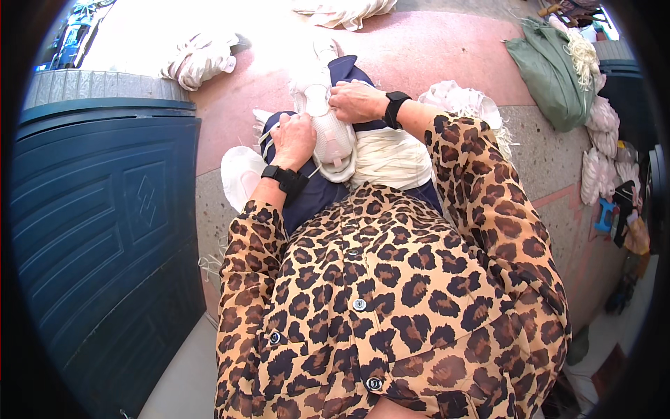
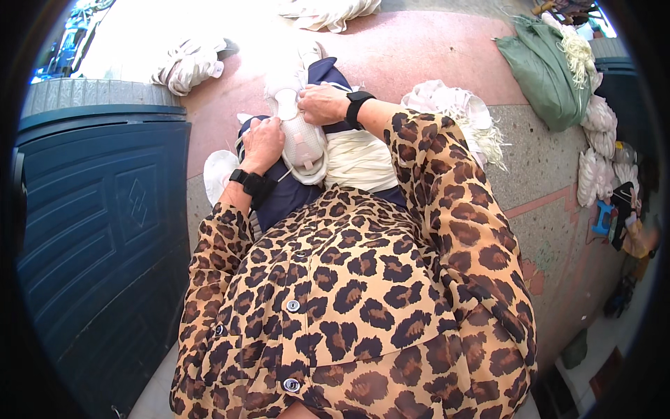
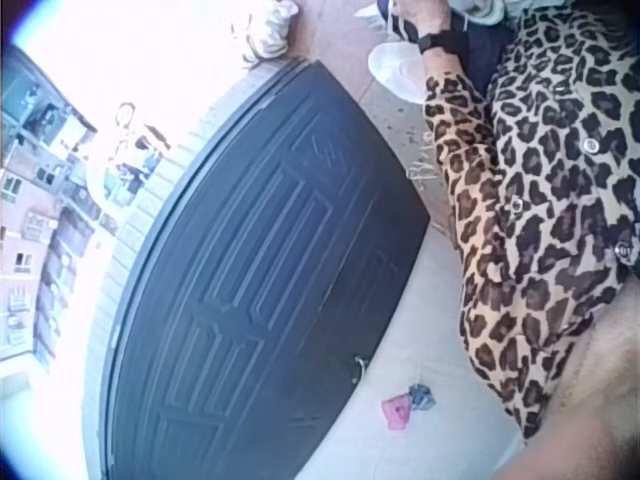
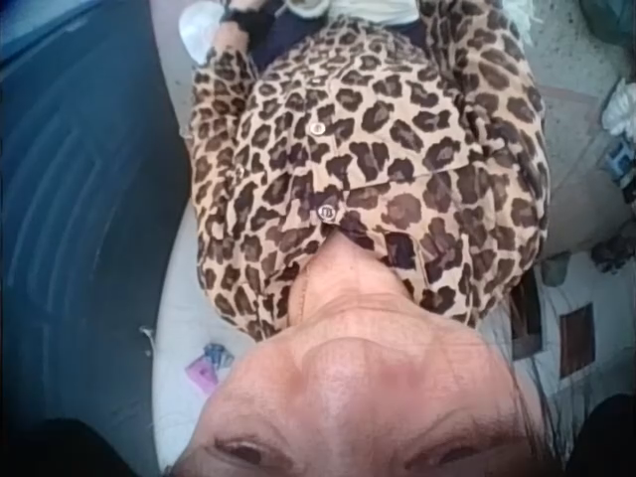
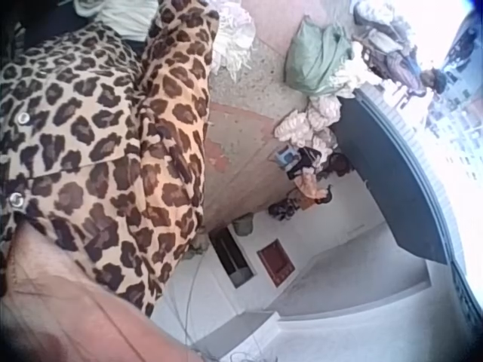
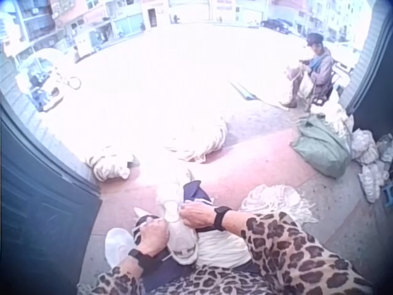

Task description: Manually lacing a white sneaker while sitting on the floor.

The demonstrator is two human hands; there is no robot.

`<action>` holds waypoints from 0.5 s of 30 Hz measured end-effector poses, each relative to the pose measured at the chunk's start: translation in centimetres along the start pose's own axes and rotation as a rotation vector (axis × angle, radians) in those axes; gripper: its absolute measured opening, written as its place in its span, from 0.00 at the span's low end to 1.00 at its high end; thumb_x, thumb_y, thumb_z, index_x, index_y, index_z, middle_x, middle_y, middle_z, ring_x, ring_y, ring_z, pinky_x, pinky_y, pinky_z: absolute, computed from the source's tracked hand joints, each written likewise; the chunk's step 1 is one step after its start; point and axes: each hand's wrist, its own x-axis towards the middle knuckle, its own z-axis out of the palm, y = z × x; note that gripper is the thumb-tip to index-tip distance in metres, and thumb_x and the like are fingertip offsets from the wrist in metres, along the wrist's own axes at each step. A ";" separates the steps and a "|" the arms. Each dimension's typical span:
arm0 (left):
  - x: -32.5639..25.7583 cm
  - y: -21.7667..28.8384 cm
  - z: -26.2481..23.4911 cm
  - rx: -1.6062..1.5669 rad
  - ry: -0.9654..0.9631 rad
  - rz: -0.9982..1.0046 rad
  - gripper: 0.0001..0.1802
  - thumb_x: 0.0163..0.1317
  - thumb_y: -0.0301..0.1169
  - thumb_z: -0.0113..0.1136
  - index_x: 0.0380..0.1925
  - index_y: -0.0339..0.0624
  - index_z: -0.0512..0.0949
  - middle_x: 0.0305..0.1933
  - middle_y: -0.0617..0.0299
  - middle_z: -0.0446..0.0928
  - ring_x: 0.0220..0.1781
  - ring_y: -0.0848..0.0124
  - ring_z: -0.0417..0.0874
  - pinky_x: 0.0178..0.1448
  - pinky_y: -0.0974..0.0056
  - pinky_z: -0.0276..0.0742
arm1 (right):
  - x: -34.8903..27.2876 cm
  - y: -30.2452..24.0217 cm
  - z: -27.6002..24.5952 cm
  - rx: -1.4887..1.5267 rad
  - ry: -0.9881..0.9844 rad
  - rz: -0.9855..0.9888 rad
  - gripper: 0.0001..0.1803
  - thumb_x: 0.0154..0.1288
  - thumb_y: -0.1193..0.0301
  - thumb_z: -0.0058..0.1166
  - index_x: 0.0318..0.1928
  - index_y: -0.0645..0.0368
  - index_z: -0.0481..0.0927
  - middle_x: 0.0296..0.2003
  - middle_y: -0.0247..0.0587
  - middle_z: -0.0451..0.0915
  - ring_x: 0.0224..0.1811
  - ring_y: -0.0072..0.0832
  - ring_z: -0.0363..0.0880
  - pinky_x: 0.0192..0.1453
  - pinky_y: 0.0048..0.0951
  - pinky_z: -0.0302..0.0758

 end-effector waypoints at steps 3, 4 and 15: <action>-0.1 -0.2 0.1 0.002 0.019 0.014 0.10 0.52 0.32 0.47 0.31 0.41 0.74 0.35 0.57 0.77 0.41 0.59 0.74 0.40 0.52 0.71 | -0.1 0.1 0.0 0.032 0.031 -0.050 0.11 0.45 0.69 0.45 0.27 0.62 0.78 0.31 0.45 0.75 0.40 0.38 0.73 0.44 0.35 0.71; -0.2 -0.3 0.1 0.001 0.018 0.012 0.10 0.52 0.32 0.47 0.31 0.41 0.74 0.35 0.57 0.77 0.41 0.59 0.74 0.40 0.52 0.71 | -0.1 0.1 -0.1 0.041 0.044 -0.073 0.11 0.44 0.70 0.45 0.26 0.62 0.78 0.31 0.45 0.75 0.39 0.37 0.73 0.44 0.34 0.71; -0.2 -1.3 0.8 -0.231 0.145 -0.040 0.10 0.52 0.33 0.49 0.30 0.47 0.79 0.30 0.59 0.78 0.37 0.60 0.76 0.41 0.55 0.71 | -0.6 -3.1 0.9 -0.609 0.081 -0.210 0.07 0.49 0.69 0.47 0.25 0.54 0.79 0.29 0.34 0.75 0.39 0.26 0.72 0.43 0.29 0.65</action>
